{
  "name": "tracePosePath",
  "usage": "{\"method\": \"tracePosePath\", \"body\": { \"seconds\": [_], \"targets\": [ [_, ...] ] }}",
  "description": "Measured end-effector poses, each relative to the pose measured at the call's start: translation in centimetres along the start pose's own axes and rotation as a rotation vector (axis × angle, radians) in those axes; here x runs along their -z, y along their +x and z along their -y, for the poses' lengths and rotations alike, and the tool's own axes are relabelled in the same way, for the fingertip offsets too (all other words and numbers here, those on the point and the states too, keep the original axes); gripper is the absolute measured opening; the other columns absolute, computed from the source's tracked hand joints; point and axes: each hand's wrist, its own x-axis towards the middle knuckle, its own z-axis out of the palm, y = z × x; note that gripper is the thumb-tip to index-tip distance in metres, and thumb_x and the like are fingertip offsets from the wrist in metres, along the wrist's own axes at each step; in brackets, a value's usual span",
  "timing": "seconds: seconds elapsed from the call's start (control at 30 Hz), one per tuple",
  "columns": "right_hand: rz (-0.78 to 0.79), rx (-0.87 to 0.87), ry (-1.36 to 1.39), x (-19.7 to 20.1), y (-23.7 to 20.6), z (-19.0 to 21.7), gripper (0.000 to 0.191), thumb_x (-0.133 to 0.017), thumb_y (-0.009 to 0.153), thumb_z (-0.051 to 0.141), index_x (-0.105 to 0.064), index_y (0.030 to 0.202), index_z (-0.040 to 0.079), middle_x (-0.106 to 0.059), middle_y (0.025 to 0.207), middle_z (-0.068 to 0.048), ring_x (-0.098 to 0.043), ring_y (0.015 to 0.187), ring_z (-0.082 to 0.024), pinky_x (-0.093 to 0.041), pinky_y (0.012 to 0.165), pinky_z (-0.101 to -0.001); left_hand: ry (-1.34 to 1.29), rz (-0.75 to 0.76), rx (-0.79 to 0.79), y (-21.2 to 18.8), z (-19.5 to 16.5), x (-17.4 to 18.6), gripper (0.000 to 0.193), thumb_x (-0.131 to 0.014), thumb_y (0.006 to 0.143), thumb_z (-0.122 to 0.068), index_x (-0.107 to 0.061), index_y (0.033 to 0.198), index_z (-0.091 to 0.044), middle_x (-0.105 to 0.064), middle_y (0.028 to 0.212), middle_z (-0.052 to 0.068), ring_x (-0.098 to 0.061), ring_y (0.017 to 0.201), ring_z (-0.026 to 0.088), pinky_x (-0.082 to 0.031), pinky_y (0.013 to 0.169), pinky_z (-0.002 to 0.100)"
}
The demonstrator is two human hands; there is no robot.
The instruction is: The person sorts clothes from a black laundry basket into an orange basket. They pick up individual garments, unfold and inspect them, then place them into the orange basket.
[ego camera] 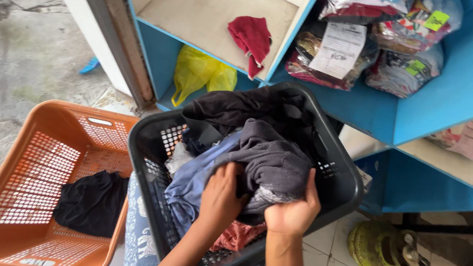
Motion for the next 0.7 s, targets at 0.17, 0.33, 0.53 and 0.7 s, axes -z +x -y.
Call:
{"method": "tracePosePath", "body": {
  "seconds": [0.17,0.33,0.53,0.7],
  "targets": [
    [0.082,0.007,0.016,2.3,-0.4,0.0,0.044,-0.051,0.106,0.029,-0.062,0.129,-0.007,-0.066,0.129,-0.019,-0.061,0.12,-0.031,-0.045,0.108,-0.0453,-0.186,0.183,0.121,-0.1,4.6,-2.4,0.026,-0.068,0.089,-0.013,-0.069,0.113,-0.005,-0.073,0.099,0.015,-0.074,0.089,0.031,-0.057,0.083,0.043],
    [-0.096,0.387,-0.783,4.0,2.6,1.9,0.028,-0.056,0.11,0.024,-0.057,0.101,-0.003,-0.052,0.102,-0.014,-0.049,0.095,-0.027,-0.041,0.089,-0.0395,-1.504,0.264,0.449,0.5,6.9,-0.3,0.037,-0.062,0.092,-0.005,-0.066,0.128,0.0,-0.072,0.113,0.01,-0.068,0.097,0.021,-0.053,0.089,0.037],
    [0.128,0.808,-1.542,2.5,-0.2,1.0,0.013,-0.069,0.098,0.012,-0.064,0.108,0.005,-0.066,0.096,-0.006,-0.06,0.086,-0.013,-0.048,0.079,-0.0282,-1.646,0.166,0.433,1.9,5.6,1.3,0.03,-0.055,0.098,-0.011,-0.064,0.126,-0.003,-0.073,0.119,0.007,-0.069,0.108,0.018,-0.052,0.097,0.035],
    [0.533,0.922,-1.511,-0.7,-3.3,-0.6,0.017,-0.078,0.089,0.011,-0.07,0.104,0.011,-0.07,0.099,-0.002,-0.066,0.088,-0.017,-0.054,0.078,-0.029,-1.466,0.068,0.326,1.6,3.8,0.5,0.027,-0.054,0.107,-0.014,-0.063,0.129,0.0,-0.07,0.119,0.005,-0.065,0.107,0.012,-0.049,0.097,0.029]
  ]
}}
